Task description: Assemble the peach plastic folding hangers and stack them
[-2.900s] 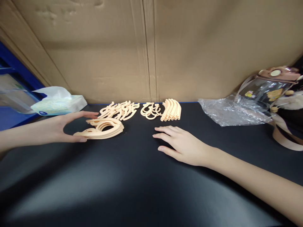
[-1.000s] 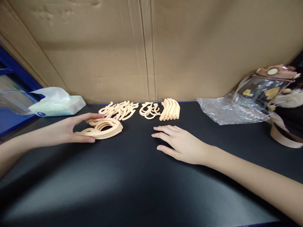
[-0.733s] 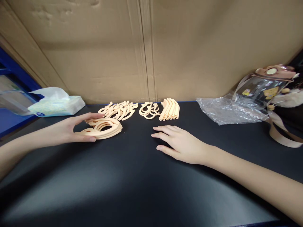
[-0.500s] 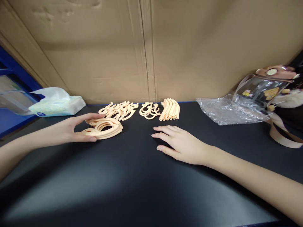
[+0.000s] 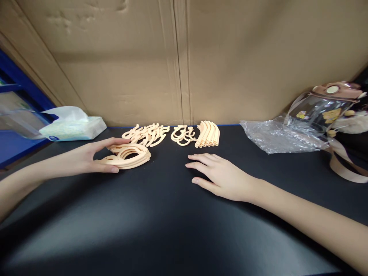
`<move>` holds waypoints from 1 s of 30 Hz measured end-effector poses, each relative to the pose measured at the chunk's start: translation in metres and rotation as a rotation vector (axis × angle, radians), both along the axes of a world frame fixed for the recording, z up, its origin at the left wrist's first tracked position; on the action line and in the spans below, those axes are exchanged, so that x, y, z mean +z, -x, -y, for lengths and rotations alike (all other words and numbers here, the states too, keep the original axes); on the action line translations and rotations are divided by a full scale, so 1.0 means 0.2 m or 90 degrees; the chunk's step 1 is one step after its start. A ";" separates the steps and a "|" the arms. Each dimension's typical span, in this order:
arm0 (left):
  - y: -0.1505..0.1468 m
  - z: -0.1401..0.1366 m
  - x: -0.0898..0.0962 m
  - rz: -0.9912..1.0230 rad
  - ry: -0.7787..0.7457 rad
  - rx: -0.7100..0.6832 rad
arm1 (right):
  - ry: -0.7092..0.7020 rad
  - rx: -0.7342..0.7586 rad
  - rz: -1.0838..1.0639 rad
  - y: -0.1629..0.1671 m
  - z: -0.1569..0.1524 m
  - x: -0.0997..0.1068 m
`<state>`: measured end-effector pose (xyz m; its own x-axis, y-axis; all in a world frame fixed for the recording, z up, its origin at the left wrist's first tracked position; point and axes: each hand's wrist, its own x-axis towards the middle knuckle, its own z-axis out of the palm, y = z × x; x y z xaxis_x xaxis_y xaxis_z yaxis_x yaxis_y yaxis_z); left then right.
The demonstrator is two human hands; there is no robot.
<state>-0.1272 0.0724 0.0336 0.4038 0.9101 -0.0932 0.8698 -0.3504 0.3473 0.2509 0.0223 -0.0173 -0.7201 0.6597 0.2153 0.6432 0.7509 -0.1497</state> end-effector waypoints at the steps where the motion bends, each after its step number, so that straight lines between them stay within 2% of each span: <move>1: 0.00 0.00 0.00 -0.001 -0.001 0.000 | 0.000 -0.001 0.003 0.00 0.00 0.00; 12: 0.01 -0.01 -0.01 0.014 0.008 -0.026 | 0.002 0.000 0.005 0.00 0.00 0.01; 30: 0.01 -0.02 -0.03 0.046 -0.011 -0.014 | -0.004 -0.002 0.008 0.00 0.00 0.00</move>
<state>-0.1299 0.0756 0.0285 0.4285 0.9023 -0.0474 0.8351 -0.3754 0.4021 0.2501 0.0225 -0.0171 -0.7203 0.6610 0.2104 0.6477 0.7494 -0.1373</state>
